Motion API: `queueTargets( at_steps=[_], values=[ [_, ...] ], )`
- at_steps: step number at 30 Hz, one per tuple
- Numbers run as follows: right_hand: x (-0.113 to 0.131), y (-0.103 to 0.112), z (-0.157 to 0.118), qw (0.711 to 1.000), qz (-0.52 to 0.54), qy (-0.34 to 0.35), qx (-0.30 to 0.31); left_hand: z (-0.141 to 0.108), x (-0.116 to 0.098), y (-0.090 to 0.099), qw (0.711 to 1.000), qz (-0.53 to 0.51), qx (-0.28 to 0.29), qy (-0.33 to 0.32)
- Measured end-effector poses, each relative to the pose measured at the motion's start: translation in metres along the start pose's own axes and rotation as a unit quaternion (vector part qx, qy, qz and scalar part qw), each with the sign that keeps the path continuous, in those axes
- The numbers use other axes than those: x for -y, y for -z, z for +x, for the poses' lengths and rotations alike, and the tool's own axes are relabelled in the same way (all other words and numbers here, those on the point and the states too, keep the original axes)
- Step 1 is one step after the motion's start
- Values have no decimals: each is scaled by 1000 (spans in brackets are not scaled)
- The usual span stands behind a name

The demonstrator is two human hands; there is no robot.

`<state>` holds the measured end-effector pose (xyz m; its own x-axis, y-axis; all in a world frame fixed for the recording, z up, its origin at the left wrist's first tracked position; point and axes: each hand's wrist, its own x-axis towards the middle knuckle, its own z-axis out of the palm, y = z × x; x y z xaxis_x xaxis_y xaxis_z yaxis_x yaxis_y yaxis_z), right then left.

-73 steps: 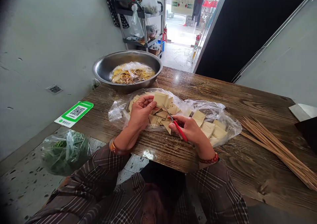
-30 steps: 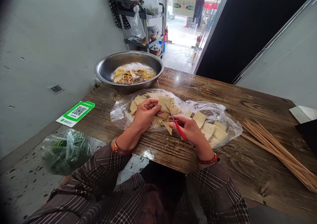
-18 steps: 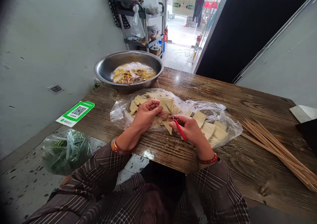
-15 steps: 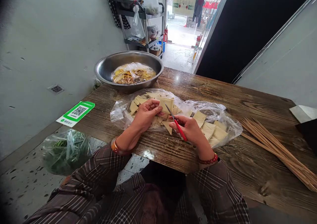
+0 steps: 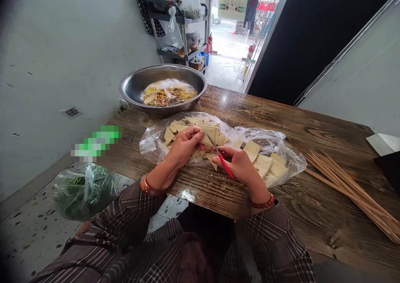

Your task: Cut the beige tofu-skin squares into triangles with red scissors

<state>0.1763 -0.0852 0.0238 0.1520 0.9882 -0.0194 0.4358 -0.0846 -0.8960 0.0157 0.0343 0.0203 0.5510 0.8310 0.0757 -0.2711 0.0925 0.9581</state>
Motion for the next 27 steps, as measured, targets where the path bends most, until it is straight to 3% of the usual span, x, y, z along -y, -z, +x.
queueTargets(
  at_steps=[12, 27],
  values=[
    [2, -2, 1, 1000, 20, -19, 3, -3, -1, -3, 997, 24, 70, 22],
    [-3, -1, 3, 999, 50, -17, -3, -4, -4, -3, 997, 25, 74, 28]
  ],
)
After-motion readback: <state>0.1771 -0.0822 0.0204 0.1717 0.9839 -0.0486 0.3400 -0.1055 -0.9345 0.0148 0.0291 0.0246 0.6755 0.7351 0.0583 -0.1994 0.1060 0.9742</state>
